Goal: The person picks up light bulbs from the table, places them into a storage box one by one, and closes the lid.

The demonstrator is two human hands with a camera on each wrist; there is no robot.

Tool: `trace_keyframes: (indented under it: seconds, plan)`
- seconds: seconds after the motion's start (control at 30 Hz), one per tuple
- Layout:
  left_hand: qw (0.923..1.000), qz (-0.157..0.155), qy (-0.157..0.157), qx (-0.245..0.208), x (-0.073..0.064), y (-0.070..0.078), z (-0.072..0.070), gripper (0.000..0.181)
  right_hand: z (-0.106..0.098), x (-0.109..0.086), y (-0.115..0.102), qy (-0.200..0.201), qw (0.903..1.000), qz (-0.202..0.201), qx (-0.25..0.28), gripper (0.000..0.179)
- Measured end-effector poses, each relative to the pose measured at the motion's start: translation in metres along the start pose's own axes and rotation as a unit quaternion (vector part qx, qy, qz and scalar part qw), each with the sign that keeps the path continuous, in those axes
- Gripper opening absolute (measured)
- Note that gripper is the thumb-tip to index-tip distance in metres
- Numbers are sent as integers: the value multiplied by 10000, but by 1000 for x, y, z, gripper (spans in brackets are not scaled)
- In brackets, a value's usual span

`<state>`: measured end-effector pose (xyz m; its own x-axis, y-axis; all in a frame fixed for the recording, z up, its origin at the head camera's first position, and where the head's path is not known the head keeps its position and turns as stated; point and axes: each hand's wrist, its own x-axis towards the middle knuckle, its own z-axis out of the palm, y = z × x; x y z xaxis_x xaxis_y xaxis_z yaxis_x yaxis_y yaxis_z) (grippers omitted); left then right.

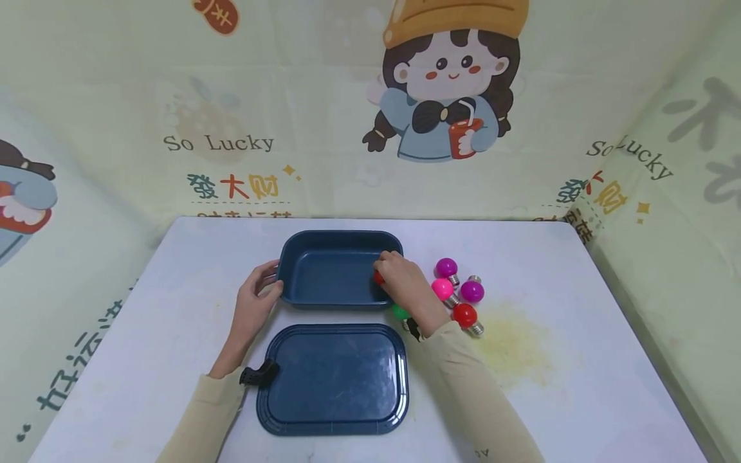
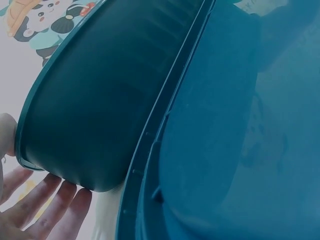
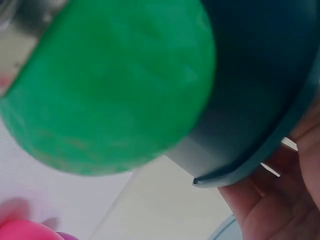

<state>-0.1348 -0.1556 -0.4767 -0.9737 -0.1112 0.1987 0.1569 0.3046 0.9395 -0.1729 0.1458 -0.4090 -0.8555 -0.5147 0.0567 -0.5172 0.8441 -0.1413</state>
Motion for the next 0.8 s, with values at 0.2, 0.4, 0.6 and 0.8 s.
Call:
trace_keyframes:
  seconds: [0.2, 0.4, 0.6, 0.8]
  plan:
    - [9999, -148, -27, -82, -2, 7, 0, 42, -6, -1, -3, 197, 9998, 54, 10, 47]
    - [9996, -228, -140, -35, -7, 37, -4, 43, -15, -2, -7, 242, 9995, 207, 37, 51]
    - [9996, -232, -177, 27, -9, 45, -7, 44, -24, -9, -8, 293, 9986, 341, 281, 54]
    - [9996, -219, -171, 26, -10, 46, -6, 43, -30, -18, -9, 461, 9973, 387, 411, 53]
